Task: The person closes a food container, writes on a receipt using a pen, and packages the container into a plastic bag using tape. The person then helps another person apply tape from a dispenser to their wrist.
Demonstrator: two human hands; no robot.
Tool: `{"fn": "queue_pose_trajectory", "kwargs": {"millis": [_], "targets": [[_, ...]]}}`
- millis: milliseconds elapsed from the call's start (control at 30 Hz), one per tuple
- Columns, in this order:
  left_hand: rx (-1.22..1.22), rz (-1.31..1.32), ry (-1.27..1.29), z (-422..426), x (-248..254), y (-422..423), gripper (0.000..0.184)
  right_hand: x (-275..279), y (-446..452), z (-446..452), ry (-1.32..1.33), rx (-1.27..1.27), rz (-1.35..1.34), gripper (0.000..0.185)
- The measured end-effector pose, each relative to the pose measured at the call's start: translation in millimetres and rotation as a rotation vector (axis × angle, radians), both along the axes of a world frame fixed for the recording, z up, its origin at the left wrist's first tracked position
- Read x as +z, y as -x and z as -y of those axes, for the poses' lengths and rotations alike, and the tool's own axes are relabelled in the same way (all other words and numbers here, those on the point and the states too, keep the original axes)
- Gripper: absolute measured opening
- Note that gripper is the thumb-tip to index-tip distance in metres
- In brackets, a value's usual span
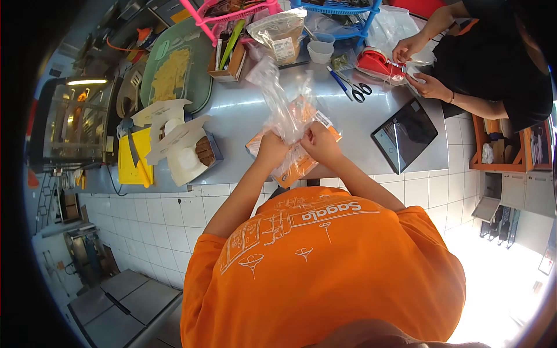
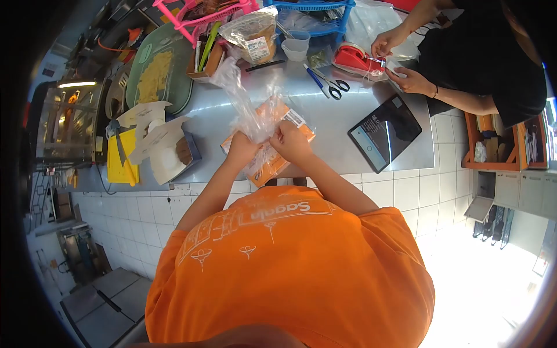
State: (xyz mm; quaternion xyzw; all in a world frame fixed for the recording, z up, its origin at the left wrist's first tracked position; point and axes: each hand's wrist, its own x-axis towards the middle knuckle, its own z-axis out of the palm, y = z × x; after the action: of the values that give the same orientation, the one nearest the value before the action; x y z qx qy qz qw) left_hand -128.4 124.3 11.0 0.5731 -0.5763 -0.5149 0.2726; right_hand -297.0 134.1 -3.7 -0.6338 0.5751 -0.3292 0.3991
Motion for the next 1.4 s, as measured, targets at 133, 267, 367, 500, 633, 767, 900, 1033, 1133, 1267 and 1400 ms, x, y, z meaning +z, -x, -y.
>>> {"fn": "queue_pose_trajectory", "kwargs": {"millis": [133,267,367,500,633,767,900,1033,1133,1267,1400], "targets": [[-0.274,0.345,0.193,12.3,-14.0,-15.3,0.049,-7.6,2.5,0.8,-0.039,0.001,-0.071,0.026],[-0.345,0.357,0.375,22.2,-25.6,-20.3,0.054,-13.0,0.8,-4.2,-0.029,-0.058,-0.004,0.026],[-0.252,-0.032,0.277,27.0,-6.3,-14.5,0.053,-3.8,0.5,-9.1,-0.071,-0.103,0.140,0.024],[-0.432,0.055,0.274,40.1,-14.9,-22.6,0.053,4.1,3.3,-10.8,-0.086,-0.097,0.079,0.022],[-0.429,0.031,0.154,42.5,-5.3,-19.0,0.050,3.6,-1.2,-16.6,-0.099,-0.142,0.085,0.024],[-0.436,-0.139,0.069,47.9,-15.3,-19.1,0.046,-3.3,-4.2,-17.2,-0.100,-0.179,0.082,0.024],[-0.471,-0.160,0.109,51.7,-18.9,-19.6,0.042,0.5,-8.9,-21.8,-0.122,-0.229,0.136,0.023],[-0.533,-0.126,0.131,55.1,-16.9,-21.9,0.041,3.4,-11.4,-22.4,-0.133,-0.252,0.143,0.023],[-0.539,-0.099,0.188,55.8,-17.0,-20.7,0.039,0.9,-10.3,-21.1,-0.103,-0.273,0.122,0.023],[-0.510,-0.153,0.113,54.2,-13.8,-17.4,0.036,-1.0,-10.5,-21.5,-0.110,-0.302,0.106,0.023],[-0.450,-0.298,-0.025,58.1,-36.8,-15.6,0.033,-17.5,-6.7,-20.0,-0.100,-0.321,0.256,0.023]]}}
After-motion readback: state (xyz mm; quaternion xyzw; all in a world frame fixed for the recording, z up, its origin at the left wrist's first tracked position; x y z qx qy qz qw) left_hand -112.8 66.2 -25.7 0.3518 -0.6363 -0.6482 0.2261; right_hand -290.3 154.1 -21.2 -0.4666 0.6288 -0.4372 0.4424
